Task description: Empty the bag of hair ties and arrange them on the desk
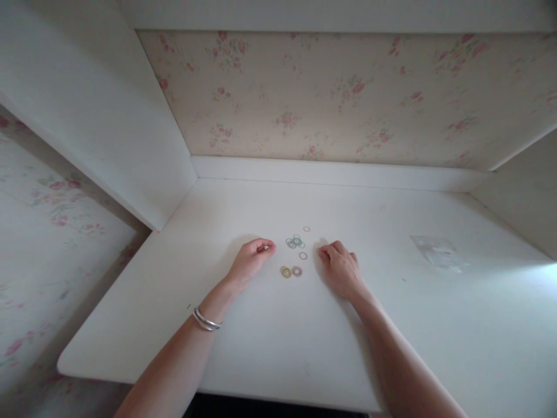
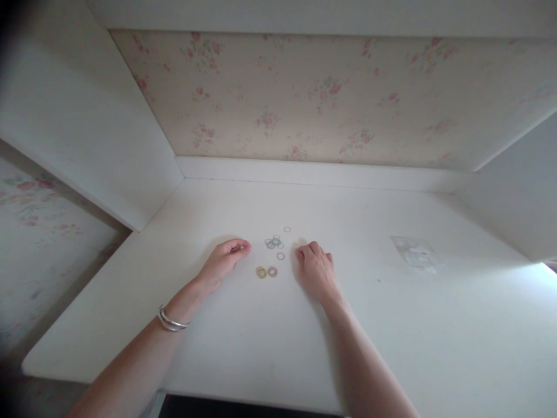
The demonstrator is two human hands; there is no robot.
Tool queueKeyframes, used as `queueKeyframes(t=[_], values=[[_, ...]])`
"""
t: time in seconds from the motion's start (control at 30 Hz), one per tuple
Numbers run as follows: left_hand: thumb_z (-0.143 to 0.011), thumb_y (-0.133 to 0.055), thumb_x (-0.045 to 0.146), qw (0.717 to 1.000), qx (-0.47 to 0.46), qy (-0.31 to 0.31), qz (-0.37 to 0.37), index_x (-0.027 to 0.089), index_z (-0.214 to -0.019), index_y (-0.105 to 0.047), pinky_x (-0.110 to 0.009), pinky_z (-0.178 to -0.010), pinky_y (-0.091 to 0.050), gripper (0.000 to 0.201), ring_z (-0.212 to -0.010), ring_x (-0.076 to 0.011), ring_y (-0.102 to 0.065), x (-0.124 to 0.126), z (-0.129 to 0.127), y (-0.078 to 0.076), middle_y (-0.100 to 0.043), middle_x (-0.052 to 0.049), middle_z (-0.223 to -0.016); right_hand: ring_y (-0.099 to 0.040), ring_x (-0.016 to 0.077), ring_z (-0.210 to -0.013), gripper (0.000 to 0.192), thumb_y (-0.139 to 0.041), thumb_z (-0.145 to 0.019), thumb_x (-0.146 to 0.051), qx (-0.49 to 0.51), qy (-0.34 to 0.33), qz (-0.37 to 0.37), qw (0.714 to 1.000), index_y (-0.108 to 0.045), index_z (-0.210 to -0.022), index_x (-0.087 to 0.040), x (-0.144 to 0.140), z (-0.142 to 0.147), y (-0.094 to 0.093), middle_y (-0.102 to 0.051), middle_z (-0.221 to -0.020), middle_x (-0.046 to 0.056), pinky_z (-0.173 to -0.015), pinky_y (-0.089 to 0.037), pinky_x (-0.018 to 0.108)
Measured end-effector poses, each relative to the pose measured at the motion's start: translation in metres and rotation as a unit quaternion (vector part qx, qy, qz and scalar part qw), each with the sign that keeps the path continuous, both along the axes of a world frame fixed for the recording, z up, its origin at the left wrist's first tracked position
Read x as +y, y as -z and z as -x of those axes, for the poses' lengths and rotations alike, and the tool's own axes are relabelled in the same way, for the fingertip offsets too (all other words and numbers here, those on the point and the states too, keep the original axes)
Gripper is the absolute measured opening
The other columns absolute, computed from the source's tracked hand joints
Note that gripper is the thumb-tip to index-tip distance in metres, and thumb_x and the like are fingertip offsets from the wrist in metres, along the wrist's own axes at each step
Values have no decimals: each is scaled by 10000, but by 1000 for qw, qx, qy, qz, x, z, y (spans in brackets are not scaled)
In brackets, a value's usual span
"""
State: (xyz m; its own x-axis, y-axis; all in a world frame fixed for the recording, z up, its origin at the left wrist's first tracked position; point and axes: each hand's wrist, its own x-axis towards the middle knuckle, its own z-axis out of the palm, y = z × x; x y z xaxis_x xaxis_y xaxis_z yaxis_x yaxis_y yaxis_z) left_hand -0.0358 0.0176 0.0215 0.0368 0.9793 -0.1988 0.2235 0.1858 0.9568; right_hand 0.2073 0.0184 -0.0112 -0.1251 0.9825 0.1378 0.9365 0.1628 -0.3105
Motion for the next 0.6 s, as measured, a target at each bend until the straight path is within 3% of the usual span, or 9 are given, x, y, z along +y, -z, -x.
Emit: queueKeyframes(t=[0.37, 0.6], values=[[-745, -604, 396, 1000, -7, -4, 0, 168, -874, -658, -221, -509, -264, 267, -518, -79, -347, -1, 1, -1, -501, 28, -626, -561, 184, -883, 273, -347, -945, -318, 21, 3, 21, 1000, -606, -954, -232, -2, -1, -3, -560, -980, 50, -772, -333, 337], [-731, -608, 432, 1000, -6, -10, -9, 182, -861, -668, -213, -498, -263, 288, -513, -74, -349, 0, 1, 3, -503, 35, -621, -552, 176, -867, 275, -323, -953, -304, 15, -67, -12, 998, -578, -968, -201, -9, 2, 0, -545, -965, 66, -774, -349, 328]])
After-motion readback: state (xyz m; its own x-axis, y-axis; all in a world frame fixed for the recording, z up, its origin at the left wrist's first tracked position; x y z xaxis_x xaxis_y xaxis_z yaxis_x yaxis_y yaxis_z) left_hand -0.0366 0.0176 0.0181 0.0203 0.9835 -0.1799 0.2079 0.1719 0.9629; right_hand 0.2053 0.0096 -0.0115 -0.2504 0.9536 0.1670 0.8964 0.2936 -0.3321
